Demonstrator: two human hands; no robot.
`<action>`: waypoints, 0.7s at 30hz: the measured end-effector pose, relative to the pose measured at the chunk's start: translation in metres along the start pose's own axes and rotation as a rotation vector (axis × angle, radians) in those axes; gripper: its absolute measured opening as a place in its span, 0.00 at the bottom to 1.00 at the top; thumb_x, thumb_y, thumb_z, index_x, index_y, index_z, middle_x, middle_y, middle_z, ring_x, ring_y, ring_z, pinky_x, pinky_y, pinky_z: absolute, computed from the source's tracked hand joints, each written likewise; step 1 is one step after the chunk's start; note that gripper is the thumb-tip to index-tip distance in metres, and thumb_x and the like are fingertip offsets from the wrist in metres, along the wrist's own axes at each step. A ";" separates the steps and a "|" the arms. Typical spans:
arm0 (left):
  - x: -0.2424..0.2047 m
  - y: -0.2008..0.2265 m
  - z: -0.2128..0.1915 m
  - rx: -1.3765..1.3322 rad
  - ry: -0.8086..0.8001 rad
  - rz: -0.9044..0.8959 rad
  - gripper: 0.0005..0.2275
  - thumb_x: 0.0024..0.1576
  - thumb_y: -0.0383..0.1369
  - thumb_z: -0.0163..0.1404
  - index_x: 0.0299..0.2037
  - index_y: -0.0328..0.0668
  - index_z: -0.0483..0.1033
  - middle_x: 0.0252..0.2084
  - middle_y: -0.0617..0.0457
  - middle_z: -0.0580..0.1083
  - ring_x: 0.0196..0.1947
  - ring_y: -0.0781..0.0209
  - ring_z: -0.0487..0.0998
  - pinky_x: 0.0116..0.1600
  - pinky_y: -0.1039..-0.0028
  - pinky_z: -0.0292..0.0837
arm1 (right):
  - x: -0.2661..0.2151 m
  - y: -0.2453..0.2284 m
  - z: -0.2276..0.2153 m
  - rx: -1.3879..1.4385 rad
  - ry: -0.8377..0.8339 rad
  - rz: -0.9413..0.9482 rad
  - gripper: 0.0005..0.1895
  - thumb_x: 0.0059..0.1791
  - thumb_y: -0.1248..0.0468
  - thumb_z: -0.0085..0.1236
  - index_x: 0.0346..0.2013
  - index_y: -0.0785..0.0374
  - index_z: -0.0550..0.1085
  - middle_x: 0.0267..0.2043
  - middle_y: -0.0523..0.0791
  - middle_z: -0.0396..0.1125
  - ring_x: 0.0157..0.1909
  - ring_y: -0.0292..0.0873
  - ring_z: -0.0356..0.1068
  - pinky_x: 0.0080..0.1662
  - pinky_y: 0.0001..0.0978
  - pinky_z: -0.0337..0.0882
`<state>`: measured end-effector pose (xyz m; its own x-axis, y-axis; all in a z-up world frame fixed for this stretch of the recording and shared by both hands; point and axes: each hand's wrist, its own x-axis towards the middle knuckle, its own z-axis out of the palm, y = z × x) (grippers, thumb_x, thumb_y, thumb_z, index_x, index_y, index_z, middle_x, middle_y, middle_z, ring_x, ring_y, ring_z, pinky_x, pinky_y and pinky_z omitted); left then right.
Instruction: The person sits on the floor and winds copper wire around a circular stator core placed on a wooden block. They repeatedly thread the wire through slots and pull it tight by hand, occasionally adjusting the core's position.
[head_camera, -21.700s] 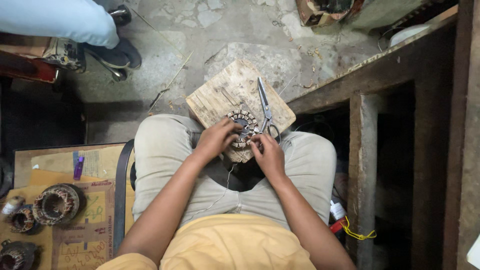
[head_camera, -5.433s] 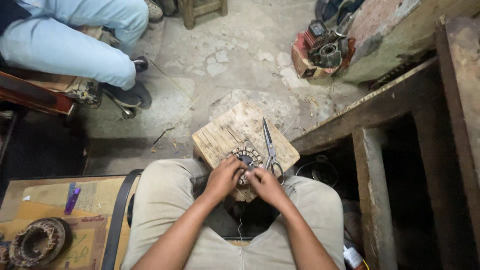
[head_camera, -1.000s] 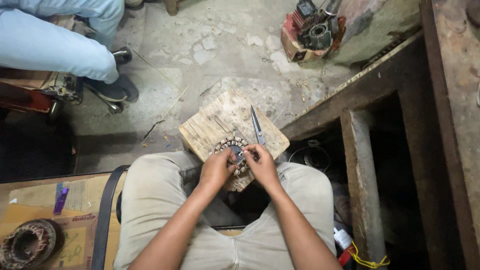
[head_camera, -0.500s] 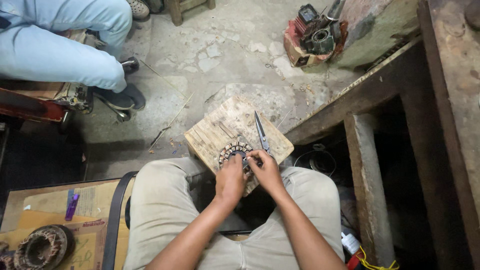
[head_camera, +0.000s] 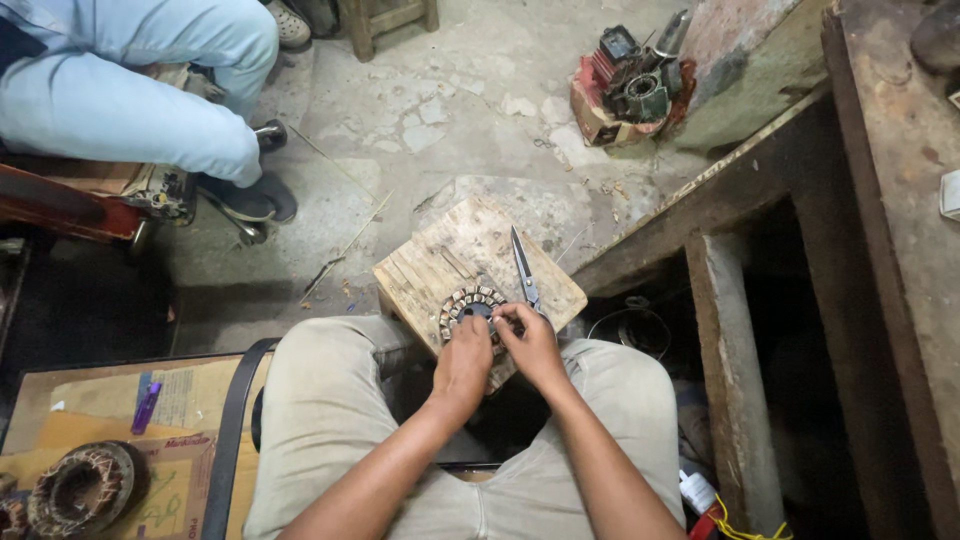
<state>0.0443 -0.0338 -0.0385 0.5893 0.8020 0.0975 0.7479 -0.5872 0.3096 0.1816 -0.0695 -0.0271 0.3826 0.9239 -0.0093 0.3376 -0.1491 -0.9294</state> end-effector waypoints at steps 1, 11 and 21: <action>-0.001 -0.001 0.000 -0.028 -0.004 -0.016 0.07 0.58 0.23 0.48 0.44 0.34 0.66 0.42 0.42 0.71 0.43 0.47 0.79 0.41 0.65 0.79 | 0.001 0.000 0.000 -0.008 0.000 -0.012 0.07 0.51 0.67 0.60 0.42 0.66 0.77 0.37 0.44 0.75 0.35 0.34 0.70 0.40 0.27 0.71; -0.008 -0.007 -0.066 -0.364 0.034 -0.052 0.12 0.52 0.33 0.56 0.43 0.36 0.74 0.43 0.39 0.71 0.43 0.39 0.76 0.41 0.56 0.75 | -0.001 -0.009 -0.003 -0.051 -0.040 0.057 0.07 0.50 0.65 0.59 0.41 0.65 0.78 0.39 0.44 0.76 0.37 0.37 0.73 0.41 0.29 0.71; -0.005 -0.019 -0.037 -0.439 -0.006 -0.028 0.06 0.58 0.33 0.52 0.36 0.37 0.73 0.42 0.44 0.72 0.44 0.42 0.76 0.45 0.56 0.73 | 0.000 -0.004 -0.004 -0.047 -0.040 -0.043 0.07 0.51 0.66 0.59 0.41 0.66 0.77 0.40 0.45 0.76 0.40 0.36 0.73 0.43 0.29 0.71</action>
<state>0.0161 -0.0227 -0.0093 0.5732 0.8157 0.0785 0.5637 -0.4620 0.6846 0.1833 -0.0704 -0.0218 0.3326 0.9429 0.0151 0.3933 -0.1241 -0.9110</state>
